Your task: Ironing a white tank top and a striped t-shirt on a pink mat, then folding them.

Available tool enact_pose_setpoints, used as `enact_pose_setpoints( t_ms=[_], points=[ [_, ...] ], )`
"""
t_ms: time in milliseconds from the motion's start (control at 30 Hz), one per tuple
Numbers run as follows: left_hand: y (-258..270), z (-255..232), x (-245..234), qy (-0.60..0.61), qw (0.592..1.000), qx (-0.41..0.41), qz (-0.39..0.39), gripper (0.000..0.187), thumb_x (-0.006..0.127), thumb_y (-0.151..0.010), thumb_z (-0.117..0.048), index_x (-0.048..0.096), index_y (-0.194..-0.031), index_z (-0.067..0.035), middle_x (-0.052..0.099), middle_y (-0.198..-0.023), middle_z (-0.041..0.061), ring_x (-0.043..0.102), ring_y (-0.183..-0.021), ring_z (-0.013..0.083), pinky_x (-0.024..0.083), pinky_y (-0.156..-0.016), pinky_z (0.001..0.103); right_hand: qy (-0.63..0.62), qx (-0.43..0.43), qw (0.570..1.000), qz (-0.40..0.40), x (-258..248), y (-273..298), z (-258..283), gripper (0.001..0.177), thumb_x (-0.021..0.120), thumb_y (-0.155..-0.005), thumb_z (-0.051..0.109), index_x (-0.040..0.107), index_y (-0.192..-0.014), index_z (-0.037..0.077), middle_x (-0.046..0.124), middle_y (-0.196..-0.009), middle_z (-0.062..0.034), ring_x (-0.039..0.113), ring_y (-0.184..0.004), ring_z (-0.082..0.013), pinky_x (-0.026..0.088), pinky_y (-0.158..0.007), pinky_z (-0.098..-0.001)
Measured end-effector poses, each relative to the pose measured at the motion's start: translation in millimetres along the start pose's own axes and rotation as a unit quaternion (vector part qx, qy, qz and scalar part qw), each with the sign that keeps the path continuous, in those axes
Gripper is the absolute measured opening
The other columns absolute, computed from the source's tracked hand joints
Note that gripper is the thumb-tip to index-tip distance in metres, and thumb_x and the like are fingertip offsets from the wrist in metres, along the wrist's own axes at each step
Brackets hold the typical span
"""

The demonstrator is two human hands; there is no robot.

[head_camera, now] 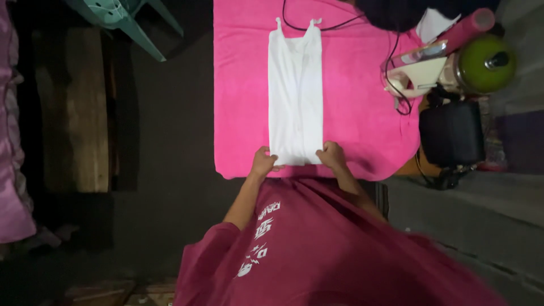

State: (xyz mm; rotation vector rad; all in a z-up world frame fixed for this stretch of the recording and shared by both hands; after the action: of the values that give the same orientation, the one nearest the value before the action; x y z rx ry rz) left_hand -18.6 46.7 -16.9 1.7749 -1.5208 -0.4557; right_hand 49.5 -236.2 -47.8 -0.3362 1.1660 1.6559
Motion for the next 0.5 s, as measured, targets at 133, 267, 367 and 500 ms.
enact_pose_setpoints(
  t_ms=[133,267,367,500],
  points=[
    [9.8,3.2,-2.4,0.035,0.999,0.018,0.019,0.053,0.057,-0.095,0.002,0.037,-0.145,0.005,0.066,-0.114,0.03,0.077,-0.075,0.0371,0.065,-0.06,0.037,-0.161,-0.053,0.984,-0.058,4.0,15.8,-7.0,0.021,0.072,-0.084,0.011,0.059,-0.093,-0.003,0.067,-0.084,-0.0193,0.064,-0.066,-0.024,0.054,-0.055,-0.0404],
    [29.7,-7.8,1.0,0.045,0.998,0.036,-0.016,0.06,0.056,-0.097,0.0,0.03,-0.151,0.002,0.067,-0.111,0.034,0.075,-0.072,0.0362,0.062,-0.056,0.038,-0.418,-0.039,0.906,-0.06,-19.4,63.9,26.5,0.025,0.061,-0.09,-0.001,0.05,-0.113,0.0,0.066,-0.092,-0.0154,0.066,-0.056,-0.0177,0.056,-0.044,-0.0324],
    [121.5,-85.7,23.2,-0.075,0.99,0.105,-0.05,0.074,0.053,-0.094,0.002,0.019,-0.159,-0.007,0.067,-0.114,0.028,0.074,-0.07,0.0325,0.059,-0.052,0.036,-0.406,-0.046,0.908,-0.094,-49.5,98.1,58.2,0.031,0.062,-0.092,0.0,0.047,-0.119,0.001,0.068,-0.085,-0.0141,0.063,-0.051,-0.0156,0.051,-0.042,-0.0296],
    [87.8,-38.9,4.3,-0.028,0.959,0.281,-0.002,0.063,0.055,-0.09,0.007,0.038,-0.151,0.004,0.057,-0.136,0.022,0.076,-0.085,0.0254,0.065,-0.059,0.034,-0.345,-0.056,0.931,-0.106,-46.5,116.3,51.5,0.03,0.062,-0.093,0.002,0.049,-0.12,0.001,0.067,-0.076,-0.0136,0.06,-0.05,-0.0153,0.049,-0.042,-0.0305]
  ],
)
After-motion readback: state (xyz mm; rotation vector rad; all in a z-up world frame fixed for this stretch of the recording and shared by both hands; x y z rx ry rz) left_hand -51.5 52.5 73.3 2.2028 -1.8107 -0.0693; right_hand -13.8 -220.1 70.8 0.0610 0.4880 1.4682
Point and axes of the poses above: each hand's wrist, its own y-axis away from the middle knuckle, its own x-axis out of the palm, z = x × y, the point moved 3 cm from there along -y, towards the middle knuckle
